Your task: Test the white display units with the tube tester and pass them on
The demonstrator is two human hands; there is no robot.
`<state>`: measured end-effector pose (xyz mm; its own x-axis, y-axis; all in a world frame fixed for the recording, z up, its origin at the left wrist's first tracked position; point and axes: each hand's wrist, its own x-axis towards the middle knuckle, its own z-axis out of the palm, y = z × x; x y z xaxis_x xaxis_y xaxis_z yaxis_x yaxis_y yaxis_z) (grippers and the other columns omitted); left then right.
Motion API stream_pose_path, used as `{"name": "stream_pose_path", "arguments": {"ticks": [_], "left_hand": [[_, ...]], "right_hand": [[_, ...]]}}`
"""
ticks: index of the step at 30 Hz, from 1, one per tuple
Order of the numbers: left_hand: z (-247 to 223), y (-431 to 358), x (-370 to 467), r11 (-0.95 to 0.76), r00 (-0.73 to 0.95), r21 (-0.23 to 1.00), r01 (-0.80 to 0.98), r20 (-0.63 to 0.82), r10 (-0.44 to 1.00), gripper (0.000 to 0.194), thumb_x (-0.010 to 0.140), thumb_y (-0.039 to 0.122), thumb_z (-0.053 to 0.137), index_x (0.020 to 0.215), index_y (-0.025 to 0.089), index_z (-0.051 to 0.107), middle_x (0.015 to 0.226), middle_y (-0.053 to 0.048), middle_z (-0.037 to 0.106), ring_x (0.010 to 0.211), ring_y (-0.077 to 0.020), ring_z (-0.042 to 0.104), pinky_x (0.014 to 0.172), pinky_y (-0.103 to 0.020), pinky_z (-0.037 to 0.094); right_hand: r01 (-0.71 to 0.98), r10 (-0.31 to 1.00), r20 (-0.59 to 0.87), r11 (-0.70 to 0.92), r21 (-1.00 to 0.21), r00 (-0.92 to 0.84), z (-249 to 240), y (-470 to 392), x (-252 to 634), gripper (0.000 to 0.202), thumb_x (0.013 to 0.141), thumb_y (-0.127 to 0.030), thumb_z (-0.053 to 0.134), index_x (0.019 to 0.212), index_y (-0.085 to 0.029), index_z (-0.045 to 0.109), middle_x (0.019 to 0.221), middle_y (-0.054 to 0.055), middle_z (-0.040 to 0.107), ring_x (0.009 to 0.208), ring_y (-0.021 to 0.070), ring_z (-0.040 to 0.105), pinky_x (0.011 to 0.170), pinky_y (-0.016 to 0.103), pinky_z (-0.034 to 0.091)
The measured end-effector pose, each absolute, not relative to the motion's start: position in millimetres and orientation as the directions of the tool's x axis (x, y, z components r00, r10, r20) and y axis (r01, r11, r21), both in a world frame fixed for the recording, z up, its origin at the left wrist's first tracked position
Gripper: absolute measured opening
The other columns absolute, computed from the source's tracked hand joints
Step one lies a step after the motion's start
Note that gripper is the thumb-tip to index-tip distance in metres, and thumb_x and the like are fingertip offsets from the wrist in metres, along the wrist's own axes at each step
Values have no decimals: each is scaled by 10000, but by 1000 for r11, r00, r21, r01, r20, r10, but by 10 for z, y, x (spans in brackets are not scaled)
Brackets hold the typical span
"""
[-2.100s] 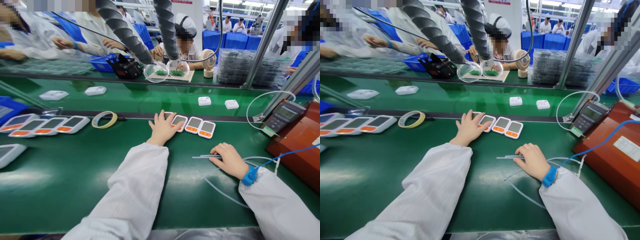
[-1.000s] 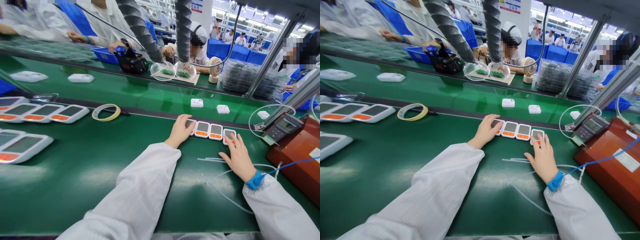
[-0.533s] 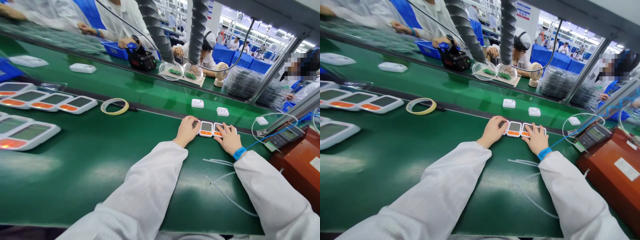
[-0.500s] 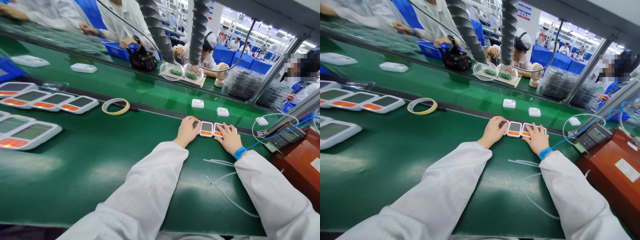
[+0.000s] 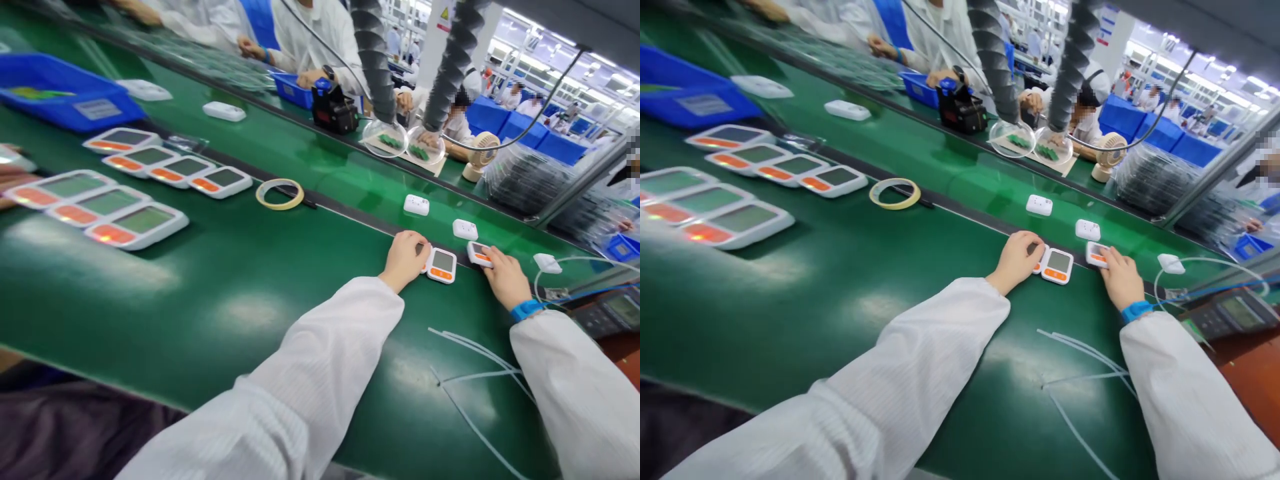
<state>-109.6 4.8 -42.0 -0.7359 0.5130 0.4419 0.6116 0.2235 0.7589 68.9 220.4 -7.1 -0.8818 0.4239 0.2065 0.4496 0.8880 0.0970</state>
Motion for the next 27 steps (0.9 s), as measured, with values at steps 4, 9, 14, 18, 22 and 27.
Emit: {"name": "stream_pose_path", "arguments": {"ticks": [4,9,14,18,22,27], "left_hand": [[-400,61,-1088,194,-737,772,606,453,502,122,885,216,568,843,187,679,977,-76,687,1046,-243,586,989,-395,469],[-380,55,-1091,160,-748,795,586,454,484,119,869,183,574,801,192,671,939,-72,683,1023,-244,591,969,-405,483],[-359,52,-1124,123,-775,834,538,432,460,104,844,149,595,780,187,668,929,-72,688,1013,-238,593,970,-399,485],[-354,59,-1168,90,-838,892,442,375,396,123,866,146,563,827,183,673,956,-80,688,1030,-234,600,993,-403,477],[-351,80,-1158,12,-856,939,343,307,416,161,908,200,531,952,180,685,1054,-88,690,1055,-217,628,1003,-384,487],[-334,62,-1108,-127,-703,954,272,287,651,309,892,278,605,1194,223,647,1263,-82,657,1208,-208,603,1007,-325,506]], "right_hand": [[537,508,235,840,81,-829,-74,2695,401,484,986,-349,397,1442,-229,507,1488,137,477,1251,363,459,985,553,472],[609,582,238,791,55,-777,-139,2994,-71,480,956,-327,421,1406,-199,530,1501,196,431,1300,394,413,979,605,435],[511,498,167,859,40,-851,-81,2880,-482,433,949,-292,418,1317,-136,584,1343,199,577,1223,350,518,995,537,452],[418,409,153,908,32,-899,-82,2346,-393,446,996,-295,333,1277,-83,607,1256,217,624,1191,317,574,1027,478,454],[244,238,131,969,29,-962,-225,1456,40,594,990,-517,422,1459,-156,465,1529,136,431,1401,304,393,1124,460,398],[205,178,169,965,162,-969,-245,912,215,589,968,-576,487,1466,-263,446,1548,122,410,1408,437,314,902,673,500]]}}
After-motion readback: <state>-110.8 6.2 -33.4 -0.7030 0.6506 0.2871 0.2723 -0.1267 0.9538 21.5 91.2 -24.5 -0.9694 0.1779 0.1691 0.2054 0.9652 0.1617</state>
